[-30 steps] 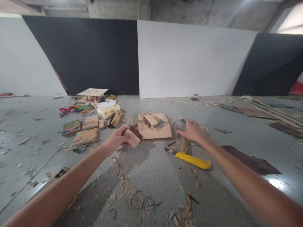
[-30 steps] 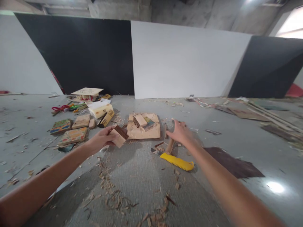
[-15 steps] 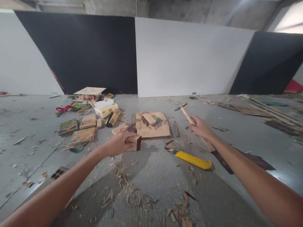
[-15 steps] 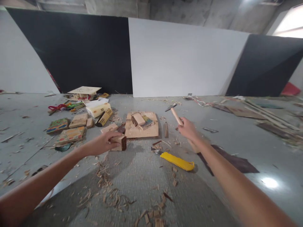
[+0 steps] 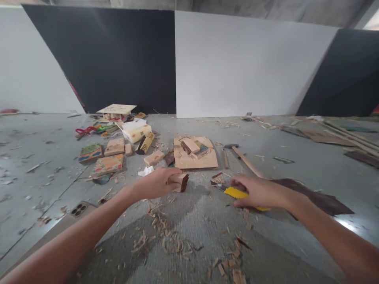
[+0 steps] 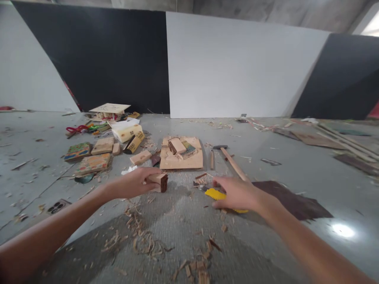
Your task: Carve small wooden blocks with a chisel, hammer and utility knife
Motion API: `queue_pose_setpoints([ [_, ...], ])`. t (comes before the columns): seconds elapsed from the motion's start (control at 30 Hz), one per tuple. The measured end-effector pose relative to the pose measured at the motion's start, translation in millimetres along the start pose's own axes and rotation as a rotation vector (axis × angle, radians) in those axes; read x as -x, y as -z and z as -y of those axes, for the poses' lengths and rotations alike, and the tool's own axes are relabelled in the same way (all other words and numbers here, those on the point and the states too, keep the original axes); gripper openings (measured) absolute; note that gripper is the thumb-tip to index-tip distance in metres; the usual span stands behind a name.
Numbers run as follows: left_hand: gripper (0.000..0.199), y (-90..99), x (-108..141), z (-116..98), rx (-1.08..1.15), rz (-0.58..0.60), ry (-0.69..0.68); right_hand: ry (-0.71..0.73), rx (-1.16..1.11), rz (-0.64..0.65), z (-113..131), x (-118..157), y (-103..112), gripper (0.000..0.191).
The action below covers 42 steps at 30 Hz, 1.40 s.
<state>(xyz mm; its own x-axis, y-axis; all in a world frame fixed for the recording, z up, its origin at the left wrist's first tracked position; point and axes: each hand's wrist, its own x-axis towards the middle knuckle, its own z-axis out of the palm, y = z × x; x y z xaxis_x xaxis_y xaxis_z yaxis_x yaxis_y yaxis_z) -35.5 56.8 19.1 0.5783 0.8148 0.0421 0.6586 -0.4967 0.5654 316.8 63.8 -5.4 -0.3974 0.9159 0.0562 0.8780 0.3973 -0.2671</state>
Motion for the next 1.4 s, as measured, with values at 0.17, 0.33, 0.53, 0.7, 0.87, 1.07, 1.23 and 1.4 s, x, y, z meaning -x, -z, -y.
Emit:
queue_pose_setpoints([
  [0.17, 0.041, -2.7, 1, 6, -0.076, -0.119, 0.050, -0.134, -0.029, 0.023, -4, 6, 12, 0.029],
  [0.33, 0.028, 1.0, 2, -1, -0.066, 0.025, -0.077, -0.167, -0.090, -0.163, -8, -1, 29, 0.034],
  [0.53, 0.032, 2.1, 3, 0, 0.003, 0.010, -0.104, 0.258, 0.002, 0.001, 51, 3, 9, 0.030],
  [0.7, 0.033, 3.3, 3, 3, 0.051, 0.104, -0.059, 0.478, 0.123, -0.018, 78, -10, -15, 0.032],
  [0.87, 0.028, 5.2, 2, 3, 0.147, 0.114, -0.065, 0.490, 0.236, -0.123, 82, -22, -26, 0.026],
  [1.07, 0.031, 3.4, 1, 9, 0.185, 0.114, -0.064, 0.470, 0.458, -0.133, 98, -25, -33, 0.016],
  [1.23, 0.031, 4.9, 0, 9, 0.166, 0.127, -0.036, 0.490, 0.502, -0.106, 102, -25, -35, 0.016],
  [1.4, 0.028, 11.3, -1, 8, 0.109, 0.175, -0.006, 0.536, 0.406, -0.104, 88, -21, -38, 0.020],
])
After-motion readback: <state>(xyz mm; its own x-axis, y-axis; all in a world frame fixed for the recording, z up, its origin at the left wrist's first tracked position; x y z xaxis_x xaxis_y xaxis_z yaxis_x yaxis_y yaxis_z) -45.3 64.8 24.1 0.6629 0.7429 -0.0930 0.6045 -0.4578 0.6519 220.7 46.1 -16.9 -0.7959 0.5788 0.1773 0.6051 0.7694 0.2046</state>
